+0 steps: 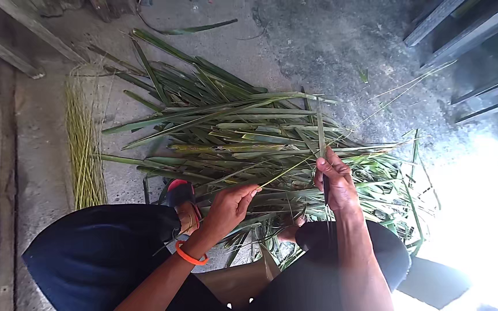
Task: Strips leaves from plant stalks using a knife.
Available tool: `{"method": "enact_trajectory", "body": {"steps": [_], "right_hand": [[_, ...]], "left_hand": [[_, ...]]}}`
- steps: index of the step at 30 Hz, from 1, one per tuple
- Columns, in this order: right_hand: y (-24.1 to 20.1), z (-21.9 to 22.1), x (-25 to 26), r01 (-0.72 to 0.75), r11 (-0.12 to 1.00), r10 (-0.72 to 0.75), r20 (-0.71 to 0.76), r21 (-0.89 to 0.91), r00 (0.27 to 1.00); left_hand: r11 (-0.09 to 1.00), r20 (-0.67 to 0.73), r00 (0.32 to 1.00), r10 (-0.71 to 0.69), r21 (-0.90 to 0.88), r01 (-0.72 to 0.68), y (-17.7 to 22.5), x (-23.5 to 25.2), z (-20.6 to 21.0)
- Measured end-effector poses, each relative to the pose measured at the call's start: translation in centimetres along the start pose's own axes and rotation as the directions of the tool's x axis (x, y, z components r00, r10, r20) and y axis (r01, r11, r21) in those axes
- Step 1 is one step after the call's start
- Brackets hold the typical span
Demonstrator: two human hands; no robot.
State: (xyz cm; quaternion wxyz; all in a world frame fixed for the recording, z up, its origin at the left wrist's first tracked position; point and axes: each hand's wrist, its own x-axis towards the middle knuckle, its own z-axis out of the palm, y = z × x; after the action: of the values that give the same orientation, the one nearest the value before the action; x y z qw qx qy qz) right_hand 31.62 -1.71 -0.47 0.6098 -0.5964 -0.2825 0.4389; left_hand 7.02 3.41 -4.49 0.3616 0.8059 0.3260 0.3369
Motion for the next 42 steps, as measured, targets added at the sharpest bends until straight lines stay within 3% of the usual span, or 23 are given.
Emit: {"method": "enact_trajectory", "body": {"steps": [3,6,9,11,13,20,24,28,31,35,40,42], "right_hand": [[-0.5,-1.0,0.2,0.029,0.998,-0.025,-0.083,0.053,0.996],[-1.5,-3.1,0.5,0.121,0.981,-0.101,-0.135,0.149,0.986],[-1.9,-3.1,-0.6,0.171,0.982,-0.179,0.093,0.085,0.979],[-1.6,-1.7,-1.5,0.158,0.986,-0.165,0.249,0.047,0.954],[-1.5,-0.4,-1.9,0.118,0.988,-0.143,0.315,0.095,0.938],[-1.9,0.9,-2.1,0.071,0.982,-0.113,0.25,0.173,0.961],[-1.3,2.4,-2.7,0.035,0.99,-0.071,0.266,0.139,0.961],[-1.4,2.2,-2.2,0.032,0.995,-0.045,0.145,0.093,0.988],[-1.6,1.8,-1.7,0.024,0.993,-0.037,0.114,0.115,0.993],[-0.7,4.0,-2.9,-0.02,0.992,-0.003,0.185,0.123,0.983],[-0.2,6.0,-3.8,-0.052,0.995,0.021,0.314,0.091,0.949],[-0.2,6.1,-3.7,-0.06,0.996,0.034,0.359,0.064,0.933]], "left_hand": [[0.999,0.017,0.999,0.039,0.019,-0.039,0.2,0.3,-0.7],[0.999,0.085,0.996,-0.015,-0.027,0.017,1.3,0.8,-2.1],[0.994,0.144,0.985,-0.094,-0.035,0.1,2.9,1.8,-3.4],[0.997,0.158,0.984,-0.082,-0.001,0.083,3.8,2.6,-4.0],[0.998,0.172,0.984,-0.048,0.054,0.04,4.5,3.0,-4.8],[0.988,0.201,0.98,0.003,0.153,-0.035,3.7,0.2,-8.3],[0.983,0.149,0.988,-0.03,0.183,0.003,3.6,-2.8,-9.4],[0.97,0.071,0.997,-0.023,0.243,0.005,3.9,-4.9,-10.5],[0.976,0.067,0.991,-0.114,0.191,0.099,3.0,-6.7,-11.3],[0.97,0.183,0.954,-0.238,0.102,0.222,3.6,-5.1,-9.5],[0.951,0.175,0.935,-0.309,0.038,0.308,4.8,-0.9,-5.9],[0.964,0.14,0.954,-0.265,0.063,0.258,4.6,-0.7,-5.5]]}}
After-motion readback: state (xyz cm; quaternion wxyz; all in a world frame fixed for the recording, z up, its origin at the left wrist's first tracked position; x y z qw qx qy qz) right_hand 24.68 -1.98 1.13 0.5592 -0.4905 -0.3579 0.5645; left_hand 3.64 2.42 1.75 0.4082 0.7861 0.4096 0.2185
